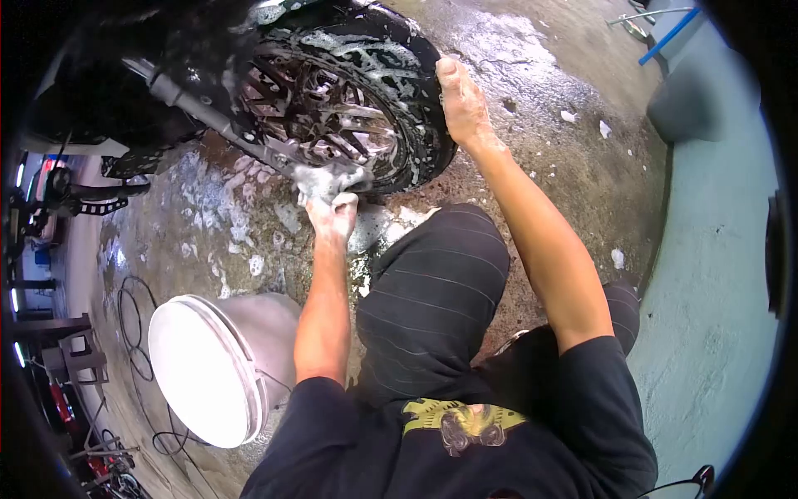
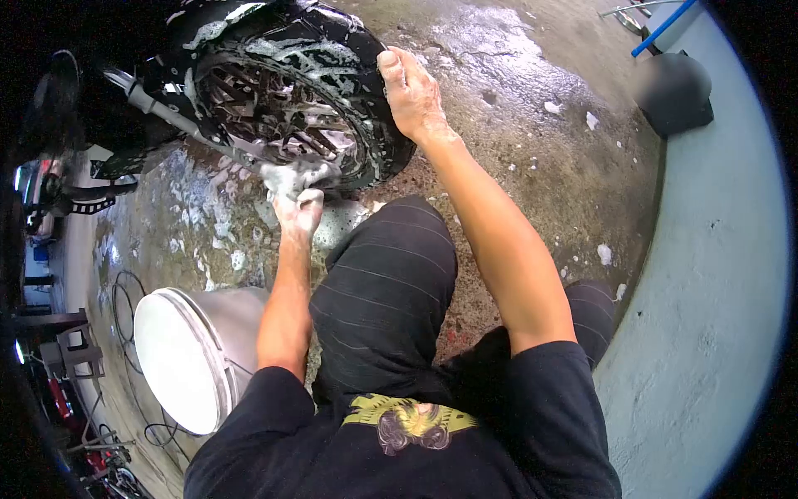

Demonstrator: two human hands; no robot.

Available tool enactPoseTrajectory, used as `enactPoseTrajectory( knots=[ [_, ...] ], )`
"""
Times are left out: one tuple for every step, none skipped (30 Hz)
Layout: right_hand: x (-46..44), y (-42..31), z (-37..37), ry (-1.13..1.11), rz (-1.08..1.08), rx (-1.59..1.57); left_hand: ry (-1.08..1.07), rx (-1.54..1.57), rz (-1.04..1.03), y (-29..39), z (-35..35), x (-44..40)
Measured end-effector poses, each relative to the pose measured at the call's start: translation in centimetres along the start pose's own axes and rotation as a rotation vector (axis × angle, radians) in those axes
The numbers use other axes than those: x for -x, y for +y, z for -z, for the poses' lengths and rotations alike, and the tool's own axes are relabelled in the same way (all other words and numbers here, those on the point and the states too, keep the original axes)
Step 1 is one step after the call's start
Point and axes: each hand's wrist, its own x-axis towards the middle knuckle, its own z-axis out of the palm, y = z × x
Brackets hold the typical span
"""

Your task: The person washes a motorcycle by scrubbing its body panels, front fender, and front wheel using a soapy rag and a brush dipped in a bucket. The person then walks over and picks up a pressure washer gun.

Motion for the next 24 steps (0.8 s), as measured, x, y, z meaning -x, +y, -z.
enactPoseTrajectory(
  knots=[
    [0.1, 0.1, -0.2, 0.023, 0.023, -0.016, -0.053, 0.026, 0.025, -0.1, 0.2, -0.9],
    [0.0, 0.1, -0.3, 0.048, 0.048, -0.035, -0.106, 0.05, 0.051, -0.4, -1.4, -1.1],
    [0.0, 0.2, -0.3, 0.03, 0.028, -0.037, -0.174, 0.054, 0.004, -0.6, -2.0, -2.8],
    [0.0, 0.2, -0.3, 0.028, 0.029, -0.03, -0.149, 0.086, 0.013, -0.6, -2.6, -4.4],
    [-0.1, 0.4, -0.4, 0.019, 0.019, -0.067, -0.125, 0.118, 0.022, -0.6, -3.5, -5.9],
    [-0.1, 0.5, -0.5, 0.007, 0.007, -0.101, -0.658, 0.104, 0.112, -0.6, -3.1, -7.7],
    [-0.2, 0.6, -0.4, 0.011, 0.015, -0.063, -0.479, 0.09, 0.124, -0.4, -1.9, -7.9],
    [-0.6, 1.0, -0.4, 0.009, 0.02, -0.053, -0.309, 0.074, 0.139, -0.3, -2.0, -7.8],
    [-0.7, 1.4, -0.4, -0.009, 0.0, -0.106, -0.409, -0.021, 0.017, -0.8, -0.3, -8.8],
    [-0.5, 1.8, -0.5, -0.037, -0.027, -0.16, -0.495, -0.104, -0.114, -1.2, 1.4, -9.6],
    [-0.6, 1.8, -0.8, 0.061, -0.014, -0.106, -0.319, -0.011, -0.061, -1.4, 2.8, -10.6],
    [-0.6, 1.1, -0.8, 0.052, -0.012, -0.103, -0.308, 0.081, 0.024, -1.3, 3.5, -10.9],
    [-0.4, 0.2, -0.4, 0.027, 0.012, -0.132, -0.289, 0.175, 0.109, -1.1, 4.0, -11.1],
    [-0.4, -0.4, -0.2, 0.001, 0.035, -0.164, -0.104, 0.184, 0.124, -1.0, 2.9, -9.7],
    [-0.5, 0.2, -0.2, -0.021, 0.057, -0.196, -0.208, 0.189, 0.144, -0.8, 4.1, -9.1],
    [-0.5, 0.6, -0.2, -0.023, 0.069, -0.199, -0.354, 0.374, 0.255, -0.3, 4.7, -7.5],
    [-0.1, 1.0, -0.1, 0.002, 0.083, -0.152, -0.485, 0.535, 0.392, 0.2, 5.3, -5.8],
    [-0.2, 1.0, -0.4, 0.034, 0.094, -0.109, -0.499, 0.456, 0.317, 1.7, 6.0, -4.0],
    [-0.1, 0.6, -0.5, 0.034, 0.1, -0.116, -0.508, 0.377, 0.243, 3.2, 7.0, -2.2],
    [0.0, 0.1, -0.8, 0.022, 0.033, -0.254, -0.407, 0.14, 0.034, 4.3, 6.9, -1.8],
    [-0.1, -0.1, -1.0, 0.011, -0.037, -0.391, -0.263, -0.121, -0.142, 5.5, 6.9, -1.3],
    [-0.3, 1.2, -1.0, 0.014, -0.096, -0.41, -0.226, -0.13, -0.144, 6.2, 6.7, -1.8],
    [-0.5, 1.4, -1.1, 0.03, 0.012, -0.303, -0.19, -0.14, -0.146, 6.8, 5.5, -2.2],
    [-0.4, 1.6, -0.9, 0.048, 0.116, -0.19, -0.154, -0.149, -0.147, 7.4, 4.3, -2.5]
  ],
)
